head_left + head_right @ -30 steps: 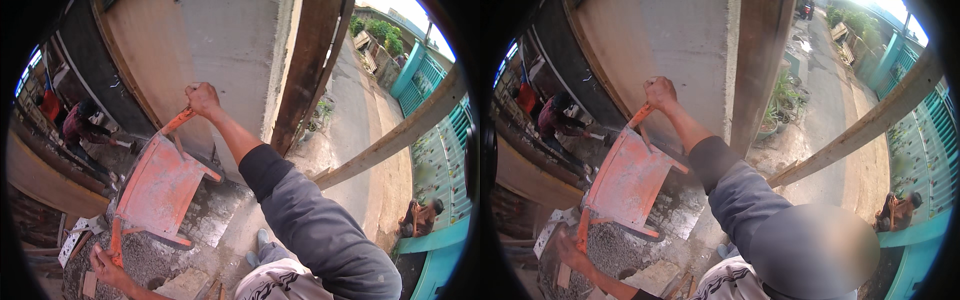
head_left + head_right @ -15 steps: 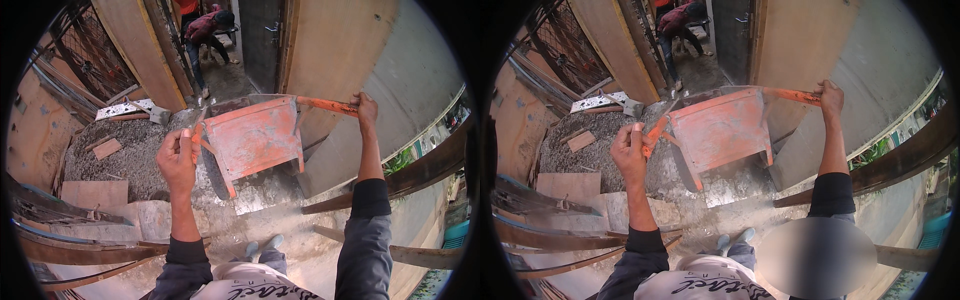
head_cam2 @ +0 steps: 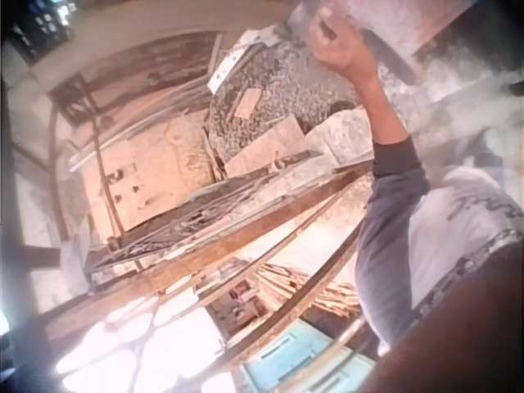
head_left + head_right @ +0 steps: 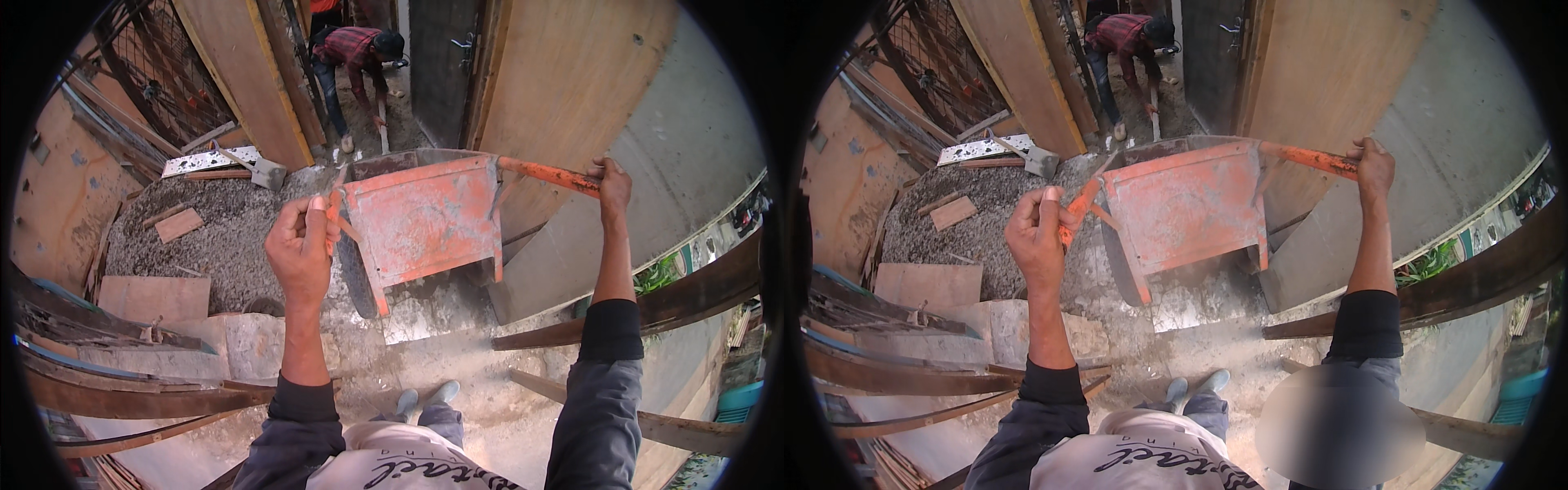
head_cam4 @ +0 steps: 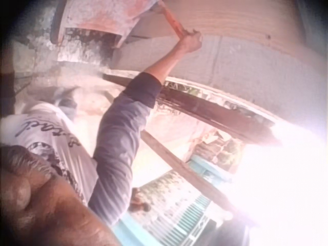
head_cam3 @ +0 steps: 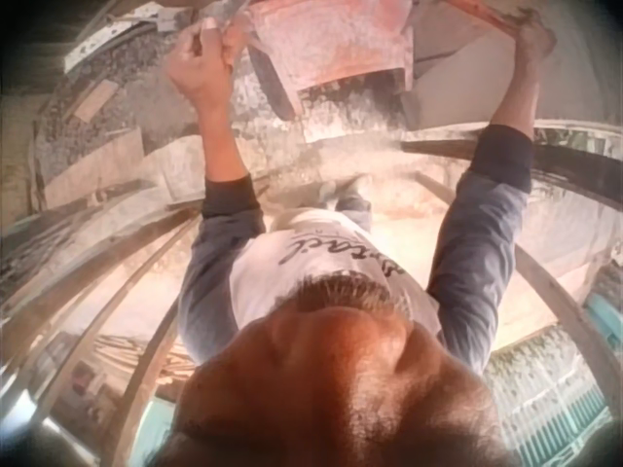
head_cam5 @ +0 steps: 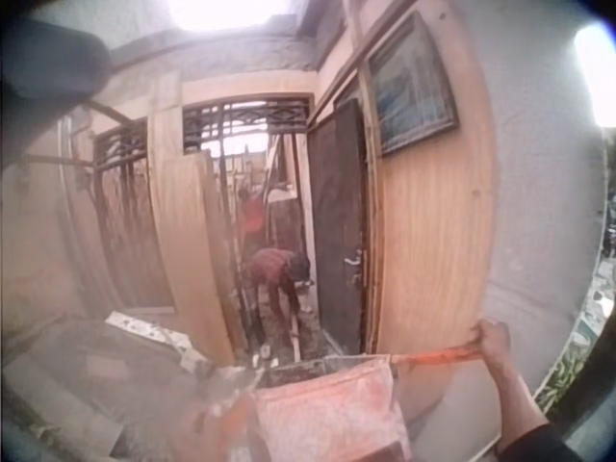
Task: The person walks through a narrow alley and pushes a wheelbarrow filled with wet concrete into a construction area. They repeatedly tilt the wheelbarrow to pour the concrete onto the ground while another worker shovels nearby.
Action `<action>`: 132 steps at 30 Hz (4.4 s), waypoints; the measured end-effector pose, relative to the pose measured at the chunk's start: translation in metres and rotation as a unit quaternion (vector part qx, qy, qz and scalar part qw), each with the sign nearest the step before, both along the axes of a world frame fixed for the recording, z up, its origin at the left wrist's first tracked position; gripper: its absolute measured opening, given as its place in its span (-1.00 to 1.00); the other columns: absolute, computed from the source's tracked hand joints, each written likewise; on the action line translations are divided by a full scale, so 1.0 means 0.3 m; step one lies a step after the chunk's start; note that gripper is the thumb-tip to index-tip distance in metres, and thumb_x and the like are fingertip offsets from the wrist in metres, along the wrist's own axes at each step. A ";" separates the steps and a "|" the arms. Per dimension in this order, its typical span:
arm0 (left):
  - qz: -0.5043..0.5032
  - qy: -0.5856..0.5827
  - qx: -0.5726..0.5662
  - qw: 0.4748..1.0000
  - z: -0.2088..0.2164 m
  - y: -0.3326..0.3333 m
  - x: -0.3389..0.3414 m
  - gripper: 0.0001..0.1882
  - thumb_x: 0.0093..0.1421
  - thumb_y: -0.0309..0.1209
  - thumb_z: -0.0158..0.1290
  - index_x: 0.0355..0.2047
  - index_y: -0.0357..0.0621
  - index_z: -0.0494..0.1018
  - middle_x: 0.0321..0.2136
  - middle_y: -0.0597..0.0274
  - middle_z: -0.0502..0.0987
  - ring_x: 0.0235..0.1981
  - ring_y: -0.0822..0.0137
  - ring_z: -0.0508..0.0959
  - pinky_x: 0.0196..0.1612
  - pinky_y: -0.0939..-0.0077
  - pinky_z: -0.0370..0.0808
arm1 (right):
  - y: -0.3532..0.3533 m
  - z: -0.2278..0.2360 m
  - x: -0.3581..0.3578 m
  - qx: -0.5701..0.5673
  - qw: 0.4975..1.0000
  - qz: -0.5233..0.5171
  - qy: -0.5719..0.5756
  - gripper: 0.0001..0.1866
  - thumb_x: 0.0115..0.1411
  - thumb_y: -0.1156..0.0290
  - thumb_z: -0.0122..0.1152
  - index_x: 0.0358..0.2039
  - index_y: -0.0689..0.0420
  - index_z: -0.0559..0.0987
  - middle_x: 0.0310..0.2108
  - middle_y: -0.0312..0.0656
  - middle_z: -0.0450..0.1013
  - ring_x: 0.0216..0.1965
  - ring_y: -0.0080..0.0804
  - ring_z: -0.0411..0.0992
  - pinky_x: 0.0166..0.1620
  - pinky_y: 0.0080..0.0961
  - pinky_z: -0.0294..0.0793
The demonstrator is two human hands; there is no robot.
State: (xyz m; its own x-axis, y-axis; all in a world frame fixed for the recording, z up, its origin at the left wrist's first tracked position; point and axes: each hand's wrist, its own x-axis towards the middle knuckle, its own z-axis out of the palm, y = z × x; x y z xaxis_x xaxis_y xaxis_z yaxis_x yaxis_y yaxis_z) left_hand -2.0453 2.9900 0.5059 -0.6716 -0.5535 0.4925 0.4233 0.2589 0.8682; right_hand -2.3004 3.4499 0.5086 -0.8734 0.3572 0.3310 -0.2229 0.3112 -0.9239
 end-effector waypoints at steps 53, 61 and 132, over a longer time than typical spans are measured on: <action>0.004 -0.002 0.008 1.000 -0.008 -0.001 0.002 -0.81 0.39 -0.42 0.07 -0.21 -0.35 0.55 -0.61 0.25 0.55 -0.59 0.52 0.51 -0.47 0.60 0.47 | -0.014 0.012 0.021 -0.012 1.000 -0.002 0.002 -0.67 0.33 0.29 0.03 -0.23 0.29 0.64 -0.46 -0.09 0.60 -0.46 -0.38 0.56 -0.29 -0.49 0.51; -0.006 0.008 0.018 1.000 -0.006 -0.005 -0.001 -0.84 0.38 -0.43 0.10 -0.26 -0.31 0.54 -0.57 0.31 0.56 -0.57 0.59 0.49 -0.48 0.68 0.42 | -0.030 0.030 0.033 -0.009 1.000 -0.004 0.003 -0.67 0.34 0.30 0.02 -0.22 0.29 0.64 -0.45 -0.09 0.59 -0.46 -0.39 0.56 -0.29 -0.49 0.51; -0.030 -0.009 -0.003 0.999 -0.005 0.059 -0.124 -0.84 0.36 -0.42 0.11 -0.26 -0.30 0.55 -0.63 0.26 0.54 -0.62 0.52 0.48 -0.48 0.60 0.42 | 0.130 0.041 0.093 0.001 0.998 -0.066 0.003 -0.67 0.32 0.33 0.01 -0.23 0.32 0.64 -0.45 -0.07 0.60 -0.45 -0.36 0.59 -0.30 -0.44 0.55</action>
State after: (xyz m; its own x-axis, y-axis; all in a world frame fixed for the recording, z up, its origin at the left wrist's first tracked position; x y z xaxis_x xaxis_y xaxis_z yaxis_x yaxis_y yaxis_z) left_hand -2.0825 3.0078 0.5044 -0.7130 -0.5087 0.4826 0.4224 0.2377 0.8747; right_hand -2.2726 3.4890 0.5210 -0.8166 0.4692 0.3363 -0.1845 0.3399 -0.9222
